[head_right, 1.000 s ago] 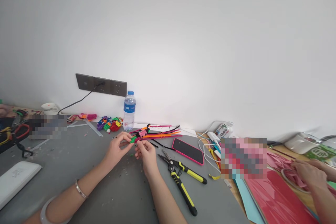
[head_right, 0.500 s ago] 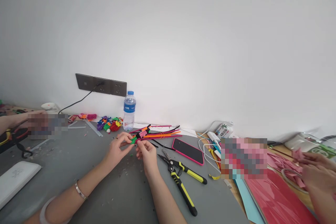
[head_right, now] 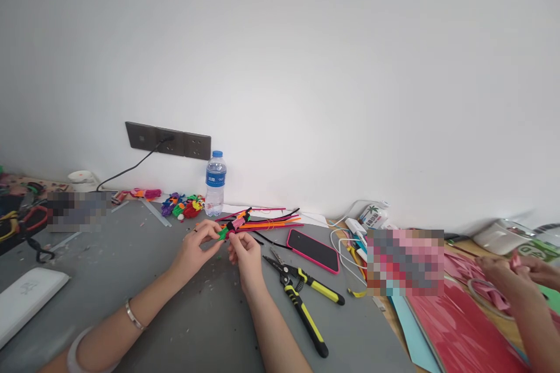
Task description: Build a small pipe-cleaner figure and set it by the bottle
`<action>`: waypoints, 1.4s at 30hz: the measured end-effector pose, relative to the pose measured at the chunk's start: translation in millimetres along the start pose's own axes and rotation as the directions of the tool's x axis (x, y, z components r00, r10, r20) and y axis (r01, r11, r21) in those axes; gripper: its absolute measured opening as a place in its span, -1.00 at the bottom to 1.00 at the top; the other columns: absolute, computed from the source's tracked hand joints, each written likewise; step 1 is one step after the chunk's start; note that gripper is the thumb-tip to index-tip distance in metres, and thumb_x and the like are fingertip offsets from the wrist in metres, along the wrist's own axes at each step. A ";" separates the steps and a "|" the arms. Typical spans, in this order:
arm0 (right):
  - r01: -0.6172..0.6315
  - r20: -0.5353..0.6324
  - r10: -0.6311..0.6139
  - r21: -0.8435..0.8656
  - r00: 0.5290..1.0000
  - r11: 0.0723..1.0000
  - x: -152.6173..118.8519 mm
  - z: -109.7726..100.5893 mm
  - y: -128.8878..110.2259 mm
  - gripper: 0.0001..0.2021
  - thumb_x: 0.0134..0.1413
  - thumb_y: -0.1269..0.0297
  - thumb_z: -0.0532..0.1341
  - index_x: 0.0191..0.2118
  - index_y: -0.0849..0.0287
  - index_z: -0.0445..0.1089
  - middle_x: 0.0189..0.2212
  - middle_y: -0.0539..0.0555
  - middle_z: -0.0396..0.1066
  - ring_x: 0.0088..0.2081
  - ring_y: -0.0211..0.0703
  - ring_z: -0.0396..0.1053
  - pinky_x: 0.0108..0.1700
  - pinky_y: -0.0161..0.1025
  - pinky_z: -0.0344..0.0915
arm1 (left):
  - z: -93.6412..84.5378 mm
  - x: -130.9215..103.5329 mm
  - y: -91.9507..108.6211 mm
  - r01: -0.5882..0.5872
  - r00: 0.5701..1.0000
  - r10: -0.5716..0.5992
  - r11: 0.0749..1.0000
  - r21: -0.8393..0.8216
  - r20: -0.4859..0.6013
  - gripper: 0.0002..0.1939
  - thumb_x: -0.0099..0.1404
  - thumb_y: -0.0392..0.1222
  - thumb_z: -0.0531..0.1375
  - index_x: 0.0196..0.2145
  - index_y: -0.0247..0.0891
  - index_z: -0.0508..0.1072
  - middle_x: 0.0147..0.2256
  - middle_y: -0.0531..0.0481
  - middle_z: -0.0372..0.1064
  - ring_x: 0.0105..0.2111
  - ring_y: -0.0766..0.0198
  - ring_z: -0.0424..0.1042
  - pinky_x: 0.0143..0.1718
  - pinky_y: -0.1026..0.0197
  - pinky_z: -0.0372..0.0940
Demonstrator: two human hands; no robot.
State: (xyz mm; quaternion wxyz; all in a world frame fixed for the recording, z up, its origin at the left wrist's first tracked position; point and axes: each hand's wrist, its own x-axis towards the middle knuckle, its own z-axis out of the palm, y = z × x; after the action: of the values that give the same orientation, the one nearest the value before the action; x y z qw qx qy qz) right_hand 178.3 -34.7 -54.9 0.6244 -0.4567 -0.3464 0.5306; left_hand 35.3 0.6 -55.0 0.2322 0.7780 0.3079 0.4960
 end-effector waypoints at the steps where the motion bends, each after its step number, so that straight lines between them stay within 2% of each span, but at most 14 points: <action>1: 0.002 0.001 -0.002 -0.001 1.000 1.000 -0.4 0.1 -0.5 -0.60 -0.20 -0.03 0.38 -0.58 0.17 0.27 -0.73 -0.13 0.22 -0.73 -0.42 0.07 -0.66 -0.40 -0.06 | -0.2 0.1 0.6 0.005 1.000 -0.005 1.000 -0.003 0.003 -0.86 0.22 -0.36 0.13 -0.45 -0.20 0.25 -0.27 -0.04 0.30 -0.24 0.24 0.40 -0.29 0.24 0.41; 5: 0.006 0.007 -0.006 -0.020 1.000 1.000 -1.8 0.6 -2.4 -0.58 -0.19 -0.04 0.37 -0.59 0.16 0.23 -0.75 -0.15 0.18 -0.74 -0.42 0.02 -0.66 -0.39 -0.13 | 1.0 1.3 2.7 0.071 0.997 -0.073 0.991 -0.111 -0.020 -0.88 0.20 -0.30 0.16 -0.47 -0.20 0.28 -0.27 -0.04 0.31 -0.23 0.23 0.41 -0.28 0.22 0.43; 8: 0.037 0.037 -0.036 -0.041 0.999 0.998 -2.8 0.8 -4.0 -0.57 -0.15 -0.05 0.35 -0.61 0.15 0.19 -0.75 -0.16 0.15 -0.73 -0.43 -0.01 -0.65 -0.39 -0.15 | 2.0 3.6 2.2 0.210 0.967 -0.244 0.923 -0.322 -0.068 -0.84 0.14 -0.22 0.24 -0.49 -0.22 0.29 -0.28 -0.03 0.33 -0.21 0.20 0.42 -0.24 0.17 0.44; 10: 0.062 0.054 -0.060 -0.044 0.997 0.997 -2.9 0.4 -4.7 -0.56 -0.11 -0.07 0.32 -0.61 0.15 0.18 -0.75 -0.16 0.13 -0.73 -0.43 -0.02 -0.65 -0.39 -0.15 | 1.1 5.7 0.9 0.336 0.907 -0.416 0.811 -0.478 -0.067 -0.78 0.08 -0.15 0.31 -0.50 -0.23 0.31 -0.30 0.00 0.36 -0.24 0.21 0.45 -0.21 0.15 0.43; 13: 0.075 0.047 -0.074 -0.034 0.996 0.997 -1.8 -1.3 -4.4 -0.55 -0.07 -0.11 0.28 -0.61 0.15 0.20 -0.76 -0.16 0.10 -0.72 -0.41 -0.04 -0.65 -0.38 -0.16 | -2.2 9.1 -1.7 0.479 0.760 -0.649 0.518 -0.709 0.039 -0.73 0.01 -0.13 0.38 -0.49 -0.25 0.36 -0.40 0.08 0.39 -0.34 0.29 0.47 -0.16 0.17 0.43; 15: 0.078 0.026 -0.077 -0.019 0.997 0.997 -0.5 -2.9 -3.7 -0.56 -0.06 -0.12 0.26 -0.60 0.16 0.22 -0.76 -0.15 0.10 -0.72 -0.41 -0.04 -0.64 -0.38 -0.17 | -4.1 10.9 -3.8 0.501 0.694 -0.712 0.365 -0.784 0.112 -0.73 -0.01 -0.15 0.41 -0.50 -0.25 0.37 -0.48 0.12 0.38 -0.39 0.34 0.48 -0.15 0.22 0.44; 17: 0.085 0.005 -0.085 -0.002 0.996 0.996 0.5 -4.3 -3.4 -0.56 -0.04 -0.12 0.25 -0.59 0.17 0.25 -0.76 -0.14 0.11 -0.71 -0.40 -0.03 -0.63 -0.38 -0.15 | -5.0 11.9 -6.0 0.514 0.670 -0.727 0.310 -0.800 0.149 -0.76 0.01 -0.19 0.41 -0.51 -0.25 0.39 -0.49 0.11 0.40 -0.39 0.35 0.50 -0.17 0.26 0.45; 25: 0.091 -0.019 -0.091 0.036 0.996 0.995 0.1 -4.6 -5.0 -0.57 -0.07 -0.13 0.26 -0.59 0.16 0.26 -0.74 -0.14 0.11 -0.69 -0.38 -0.02 -0.61 -0.37 -0.13 | -4.0 12.3 -9.7 0.545 0.651 -0.730 0.257 -0.798 0.210 -0.89 0.11 -0.28 0.34 -0.43 -0.24 0.45 -0.40 0.03 0.50 -0.30 0.27 0.55 -0.21 0.28 0.48; 30: 0.081 -0.030 -0.080 0.036 0.996 0.996 1.0 -6.7 -6.4 -0.58 -0.08 -0.12 0.27 -0.57 0.16 0.27 -0.74 -0.13 0.12 -0.69 -0.37 -0.01 -0.61 -0.36 -0.13 | -3.2 11.3 -4.0 0.550 0.681 -0.696 0.280 -0.787 0.229 -0.81 0.05 -0.29 0.37 -0.37 -0.25 0.45 -0.34 -0.01 0.53 -0.24 0.20 0.55 -0.13 0.20 0.46; 32: 0.085 -0.038 -0.084 0.041 0.996 0.995 1.5 -8.2 -8.3 -0.58 -0.08 -0.12 0.27 -0.57 0.16 0.27 -0.73 -0.13 0.13 -0.69 -0.37 -0.01 -0.61 -0.37 -0.12 | -2.8 10.7 -1.5 0.531 0.694 -0.696 0.324 -0.783 0.182 -0.75 0.01 -0.27 0.39 -0.33 -0.26 0.45 -0.34 0.00 0.52 -0.24 0.19 0.55 -0.11 0.16 0.44; 37: 0.103 -0.084 -0.098 0.060 0.992 0.993 2.8 -11.8 -15.3 -0.56 -0.14 -0.14 0.29 -0.58 0.17 0.27 -0.74 -0.12 0.14 -0.69 -0.39 0.00 -0.62 -0.37 -0.12 | -5.9 11.4 0.5 0.452 0.717 -0.696 0.508 -0.734 -0.040 -0.58 -0.03 -0.18 0.42 -0.21 -0.25 0.41 -0.23 -0.01 0.45 -0.23 0.15 0.54 -0.09 0.07 0.43; 42: 0.150 -0.101 -0.141 0.082 0.985 0.985 5.5 -20.2 -23.2 -0.58 -0.11 -0.10 0.30 -0.59 0.17 0.29 -0.74 -0.12 0.15 -0.69 -0.38 0.01 -0.61 -0.35 -0.09 | -12.8 13.7 -1.7 0.426 0.742 -0.666 0.553 -0.717 -0.073 -0.52 0.00 -0.09 0.39 -0.14 -0.24 0.37 -0.11 -0.10 0.42 -0.20 0.12 0.54 -0.06 0.02 0.41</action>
State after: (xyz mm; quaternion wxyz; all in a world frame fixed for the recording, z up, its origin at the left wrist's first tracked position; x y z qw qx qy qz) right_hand 205.9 -33.8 -40.4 0.6969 -0.4266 -0.3249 0.4763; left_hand 27.6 12.2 -42.4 0.5787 0.4087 0.3769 0.5967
